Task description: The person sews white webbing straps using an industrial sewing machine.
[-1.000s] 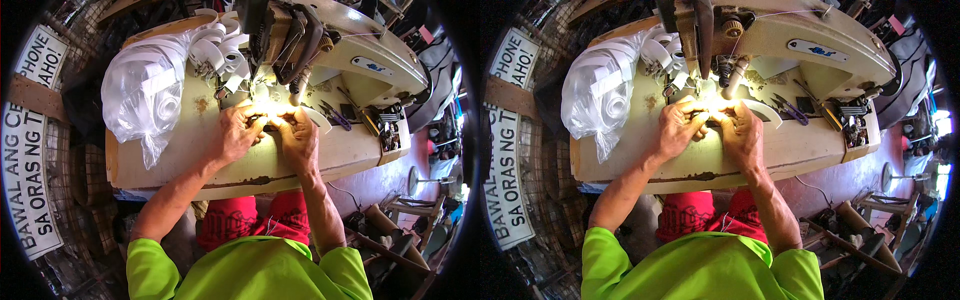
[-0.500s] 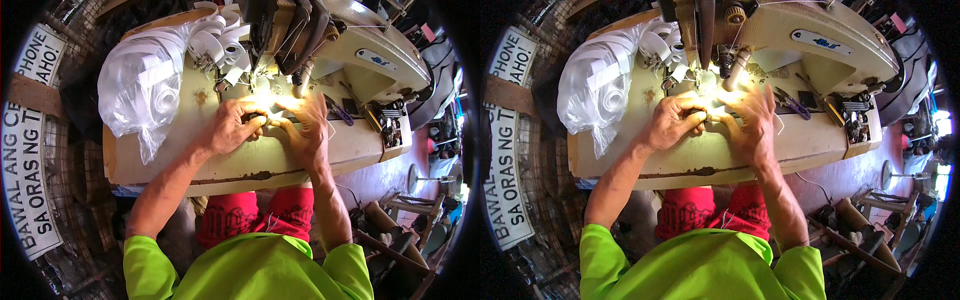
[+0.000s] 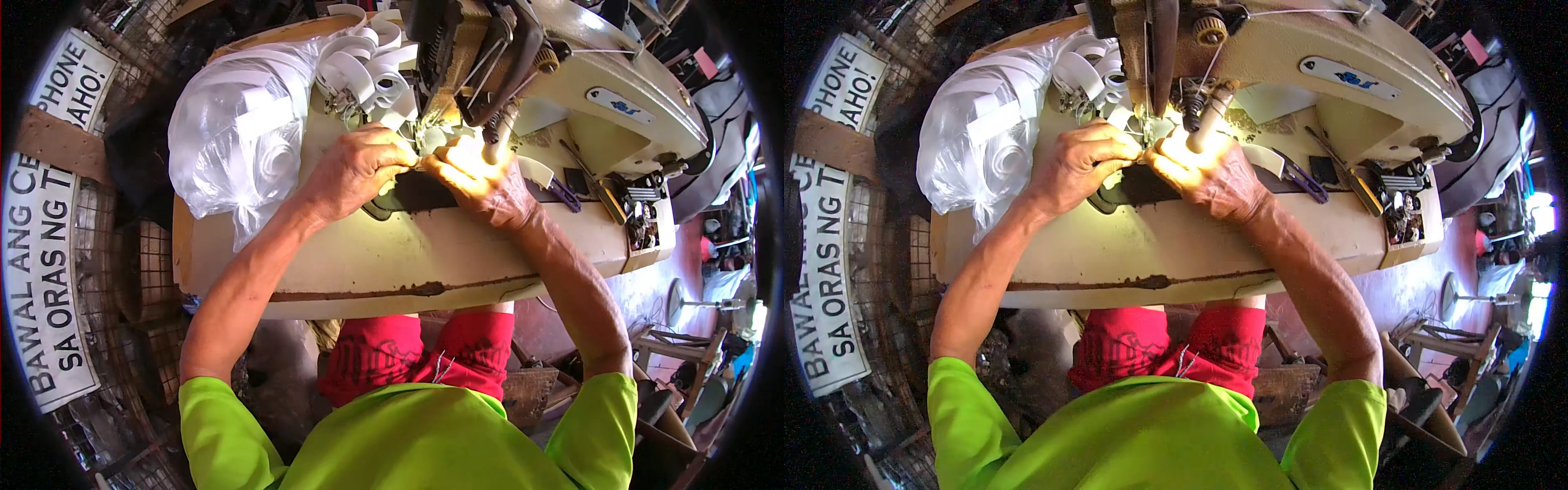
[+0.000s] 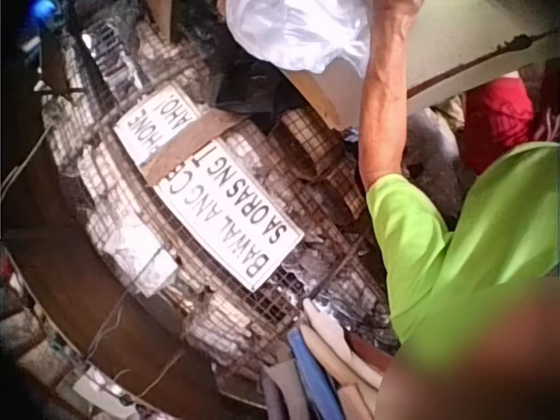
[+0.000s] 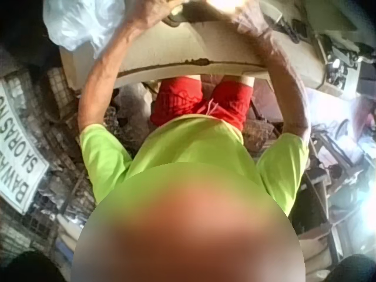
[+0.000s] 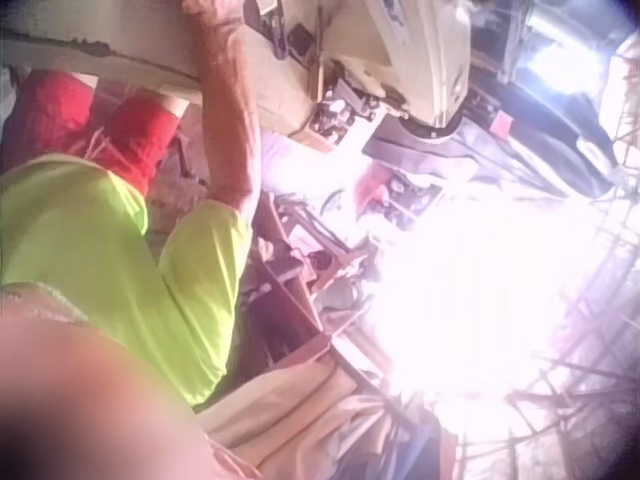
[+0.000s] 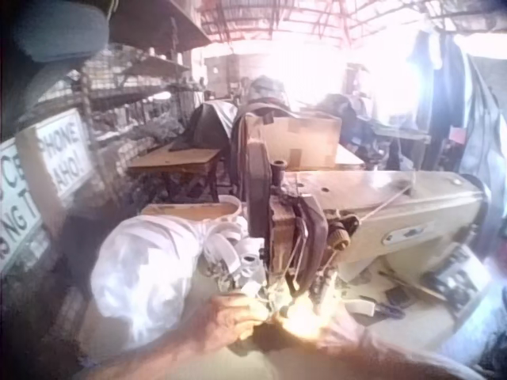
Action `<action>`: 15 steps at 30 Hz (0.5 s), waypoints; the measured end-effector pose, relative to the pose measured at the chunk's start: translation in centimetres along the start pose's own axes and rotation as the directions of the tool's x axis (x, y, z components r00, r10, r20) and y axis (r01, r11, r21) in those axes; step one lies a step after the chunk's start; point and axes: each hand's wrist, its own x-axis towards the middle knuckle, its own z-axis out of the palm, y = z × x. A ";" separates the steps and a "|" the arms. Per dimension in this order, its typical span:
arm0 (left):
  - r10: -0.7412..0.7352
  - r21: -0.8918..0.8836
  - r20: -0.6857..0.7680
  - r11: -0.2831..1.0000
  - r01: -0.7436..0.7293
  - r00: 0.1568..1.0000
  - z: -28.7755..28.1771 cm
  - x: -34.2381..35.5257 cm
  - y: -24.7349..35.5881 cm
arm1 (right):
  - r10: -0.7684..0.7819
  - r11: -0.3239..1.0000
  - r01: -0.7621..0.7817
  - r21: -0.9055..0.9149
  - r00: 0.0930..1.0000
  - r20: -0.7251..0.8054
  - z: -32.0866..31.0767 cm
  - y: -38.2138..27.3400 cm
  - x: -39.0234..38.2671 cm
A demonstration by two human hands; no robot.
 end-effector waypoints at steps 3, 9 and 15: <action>0.039 0.069 0.006 0.997 -0.040 0.999 0.2 0.1 -0.9 | -0.071 0.997 0.071 -0.028 0.997 -0.014 0.5 0.9 0.4; 0.056 0.151 0.098 0.986 -0.071 0.994 0.4 0.1 -0.8 | -0.045 0.983 0.039 0.182 0.998 0.032 0.7 2.0 -0.1; 0.044 0.104 0.087 0.993 -0.053 0.995 0.3 0.3 -0.5 | 0.257 0.903 -0.297 0.309 0.952 0.165 0.1 0.6 -0.4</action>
